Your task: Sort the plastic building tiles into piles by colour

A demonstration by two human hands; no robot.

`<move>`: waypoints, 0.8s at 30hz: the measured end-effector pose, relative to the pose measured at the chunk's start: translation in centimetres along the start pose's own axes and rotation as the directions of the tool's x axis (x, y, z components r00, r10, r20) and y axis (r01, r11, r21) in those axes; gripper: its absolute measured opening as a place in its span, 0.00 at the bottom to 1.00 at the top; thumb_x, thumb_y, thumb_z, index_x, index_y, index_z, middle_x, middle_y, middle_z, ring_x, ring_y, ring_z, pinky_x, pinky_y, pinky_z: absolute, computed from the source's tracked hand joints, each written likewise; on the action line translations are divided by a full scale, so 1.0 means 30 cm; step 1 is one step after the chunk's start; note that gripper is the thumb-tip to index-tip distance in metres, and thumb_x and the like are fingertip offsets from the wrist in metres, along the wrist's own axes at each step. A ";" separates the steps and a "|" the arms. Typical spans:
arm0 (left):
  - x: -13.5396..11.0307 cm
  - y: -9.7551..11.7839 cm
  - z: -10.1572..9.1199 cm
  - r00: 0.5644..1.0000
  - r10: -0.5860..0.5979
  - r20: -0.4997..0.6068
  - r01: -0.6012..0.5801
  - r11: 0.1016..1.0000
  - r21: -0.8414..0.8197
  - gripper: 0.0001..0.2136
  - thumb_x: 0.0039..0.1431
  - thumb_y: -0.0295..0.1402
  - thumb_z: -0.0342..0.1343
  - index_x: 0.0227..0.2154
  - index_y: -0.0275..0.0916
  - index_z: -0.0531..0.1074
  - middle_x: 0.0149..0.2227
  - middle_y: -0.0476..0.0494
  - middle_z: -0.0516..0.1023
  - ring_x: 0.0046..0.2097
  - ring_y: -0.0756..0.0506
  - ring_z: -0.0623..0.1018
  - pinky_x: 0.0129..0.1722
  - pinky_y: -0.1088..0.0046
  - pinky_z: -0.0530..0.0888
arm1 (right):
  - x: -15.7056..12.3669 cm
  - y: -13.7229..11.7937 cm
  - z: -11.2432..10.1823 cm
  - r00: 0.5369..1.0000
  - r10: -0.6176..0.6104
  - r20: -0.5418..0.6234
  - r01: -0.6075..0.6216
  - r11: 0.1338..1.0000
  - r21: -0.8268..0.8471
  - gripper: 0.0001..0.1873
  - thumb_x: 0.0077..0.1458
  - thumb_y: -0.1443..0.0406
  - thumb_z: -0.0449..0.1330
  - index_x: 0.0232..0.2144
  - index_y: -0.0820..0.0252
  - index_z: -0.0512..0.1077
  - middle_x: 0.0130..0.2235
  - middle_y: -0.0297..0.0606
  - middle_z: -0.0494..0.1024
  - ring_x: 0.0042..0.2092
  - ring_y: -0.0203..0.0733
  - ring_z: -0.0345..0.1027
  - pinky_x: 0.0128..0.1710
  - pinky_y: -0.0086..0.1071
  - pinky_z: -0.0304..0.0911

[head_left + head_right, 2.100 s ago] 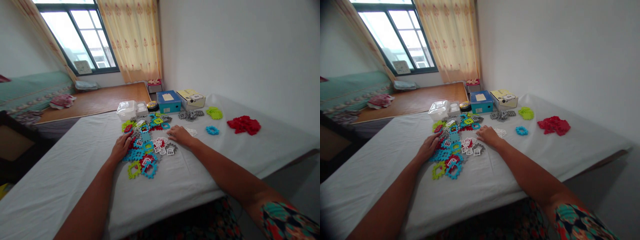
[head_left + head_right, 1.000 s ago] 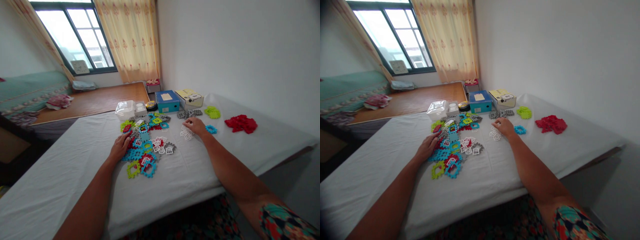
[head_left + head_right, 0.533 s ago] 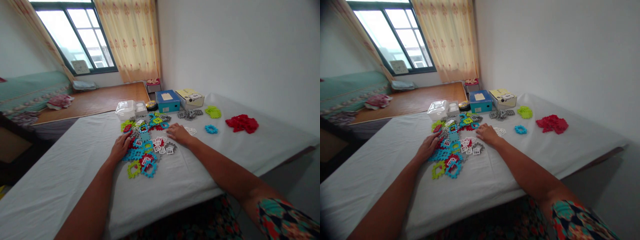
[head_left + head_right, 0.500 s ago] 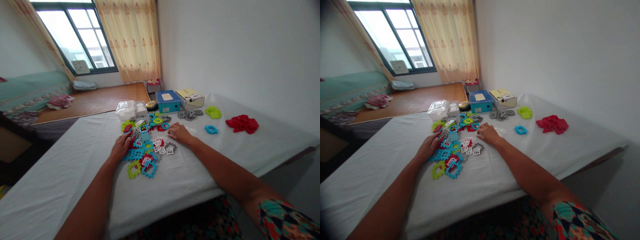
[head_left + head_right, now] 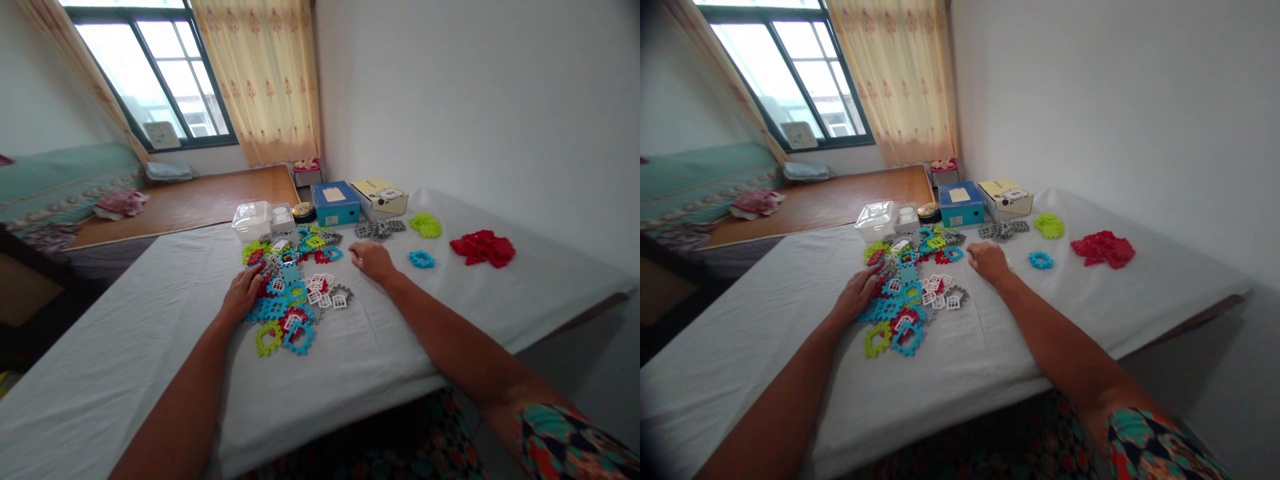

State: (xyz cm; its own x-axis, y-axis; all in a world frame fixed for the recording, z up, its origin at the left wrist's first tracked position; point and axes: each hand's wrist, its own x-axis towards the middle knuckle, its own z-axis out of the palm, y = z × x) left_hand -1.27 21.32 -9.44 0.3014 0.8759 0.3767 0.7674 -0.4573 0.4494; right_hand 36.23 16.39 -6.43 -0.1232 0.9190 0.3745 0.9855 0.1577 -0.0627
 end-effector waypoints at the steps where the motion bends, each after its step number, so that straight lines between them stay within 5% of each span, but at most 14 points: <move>1: 0.001 0.001 -0.001 1.000 0.001 0.003 -0.001 1.000 -0.003 0.26 0.65 0.46 0.38 0.56 0.36 0.66 0.56 0.36 0.70 0.58 0.39 0.69 0.59 0.56 0.64 | -0.001 0.021 -0.003 0.998 0.059 -0.028 -0.058 0.998 0.017 0.13 0.61 0.66 0.52 0.43 0.57 0.75 0.41 0.43 0.79 0.43 0.46 0.69 0.41 0.35 0.57; 5: 0.003 0.004 -0.001 1.000 0.006 0.005 -0.006 1.000 -0.002 0.25 0.65 0.45 0.38 0.56 0.37 0.66 0.56 0.37 0.70 0.58 0.39 0.68 0.60 0.56 0.64 | -0.007 0.065 0.001 0.990 0.082 -0.115 -0.072 0.993 0.089 0.15 0.61 0.63 0.53 0.47 0.58 0.75 0.48 0.44 0.77 0.49 0.50 0.65 0.45 0.39 0.59; 10: 0.002 0.005 -0.002 1.000 0.012 0.001 -0.012 1.000 -0.008 0.25 0.65 0.46 0.38 0.56 0.37 0.66 0.56 0.37 0.71 0.58 0.40 0.69 0.59 0.56 0.65 | -0.018 -0.068 0.036 0.945 -0.301 -0.127 0.326 0.888 0.323 0.20 0.63 0.60 0.54 0.55 0.57 0.70 0.53 0.42 0.75 0.53 0.46 0.63 0.54 0.41 0.58; 13: 0.000 0.006 -0.003 1.000 0.012 -0.006 -0.012 1.000 -0.008 0.24 0.65 0.45 0.38 0.56 0.38 0.67 0.56 0.37 0.71 0.57 0.39 0.69 0.59 0.56 0.65 | -0.028 -0.159 0.057 0.892 -0.450 -0.034 0.430 0.824 0.369 0.23 0.61 0.57 0.56 0.57 0.53 0.67 0.55 0.40 0.73 0.55 0.46 0.62 0.53 0.41 0.58; 19: 0.000 -0.002 0.001 1.000 0.020 -0.010 -0.020 1.000 -0.002 0.25 0.65 0.45 0.39 0.56 0.38 0.67 0.55 0.37 0.71 0.57 0.39 0.69 0.59 0.56 0.65 | -0.033 -0.177 0.063 0.850 -0.527 -0.012 0.497 0.794 0.351 0.17 0.60 0.56 0.58 0.48 0.57 0.75 0.49 0.41 0.78 0.50 0.45 0.67 0.51 0.38 0.57; 24: 0.001 -0.009 0.006 1.000 0.020 -0.017 -0.019 1.000 0.012 0.25 0.65 0.46 0.38 0.56 0.37 0.67 0.55 0.36 0.71 0.57 0.39 0.69 0.59 0.56 0.65 | -0.039 -0.187 0.054 0.864 -0.503 -0.019 0.488 0.827 0.280 0.11 0.61 0.60 0.57 0.42 0.57 0.76 0.43 0.41 0.79 0.47 0.44 0.68 0.50 0.38 0.56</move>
State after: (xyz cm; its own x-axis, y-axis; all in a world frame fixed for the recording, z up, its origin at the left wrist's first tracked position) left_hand -1.38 21.49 -9.69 0.3067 0.8640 0.3992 0.7683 -0.4724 0.4321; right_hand 30.65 15.02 -8.00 -0.6003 0.7076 0.3729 0.7218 0.6801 -0.1284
